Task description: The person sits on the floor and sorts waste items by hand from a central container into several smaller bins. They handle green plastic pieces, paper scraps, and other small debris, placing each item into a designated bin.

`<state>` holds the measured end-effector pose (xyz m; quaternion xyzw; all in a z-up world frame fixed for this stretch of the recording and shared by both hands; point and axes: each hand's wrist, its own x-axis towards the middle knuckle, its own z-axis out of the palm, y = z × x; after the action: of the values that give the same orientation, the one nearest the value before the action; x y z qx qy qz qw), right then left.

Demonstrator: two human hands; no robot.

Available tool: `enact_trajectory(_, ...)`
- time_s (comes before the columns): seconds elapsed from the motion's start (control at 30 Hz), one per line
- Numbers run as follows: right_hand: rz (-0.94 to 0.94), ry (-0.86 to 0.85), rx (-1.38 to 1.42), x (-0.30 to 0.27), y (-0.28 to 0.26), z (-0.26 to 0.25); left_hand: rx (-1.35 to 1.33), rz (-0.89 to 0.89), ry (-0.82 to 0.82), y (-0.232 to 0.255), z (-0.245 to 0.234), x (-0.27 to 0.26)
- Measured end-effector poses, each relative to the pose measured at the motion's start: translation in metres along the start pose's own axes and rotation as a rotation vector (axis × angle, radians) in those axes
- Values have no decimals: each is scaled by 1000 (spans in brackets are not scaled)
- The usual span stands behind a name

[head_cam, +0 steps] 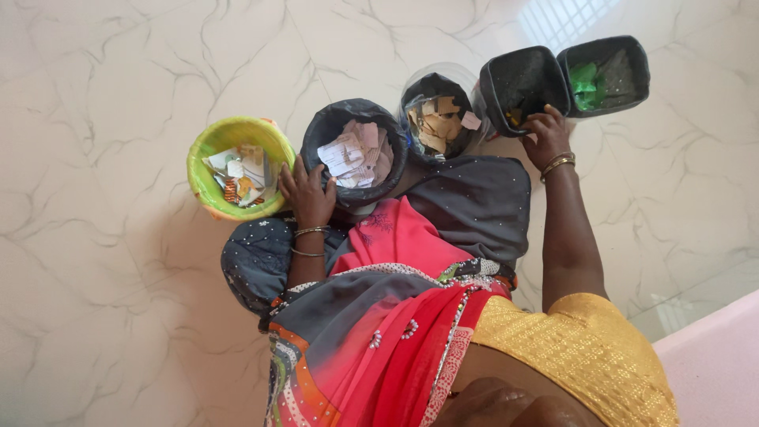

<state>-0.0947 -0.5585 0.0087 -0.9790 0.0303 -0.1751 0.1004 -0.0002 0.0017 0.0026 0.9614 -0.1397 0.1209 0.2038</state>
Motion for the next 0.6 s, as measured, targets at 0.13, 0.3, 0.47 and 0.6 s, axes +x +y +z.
enact_trajectory(0.13, 26, 39, -233, 10, -27, -22, 7, 9, 13, -1, 0, -1)
enact_trajectory(0.3, 81, 217, 176, 41, -67, -8, 15, 0, 5, -3, 5, 0)
enact_trajectory(0.47, 55, -156, 344, 77, -113, 61, -1, -6, -1, -2, 3, 1)
enact_trajectory(0.6, -32, -396, 142, 87, -131, 110, -4, 1, 0, -2, 1, 1)
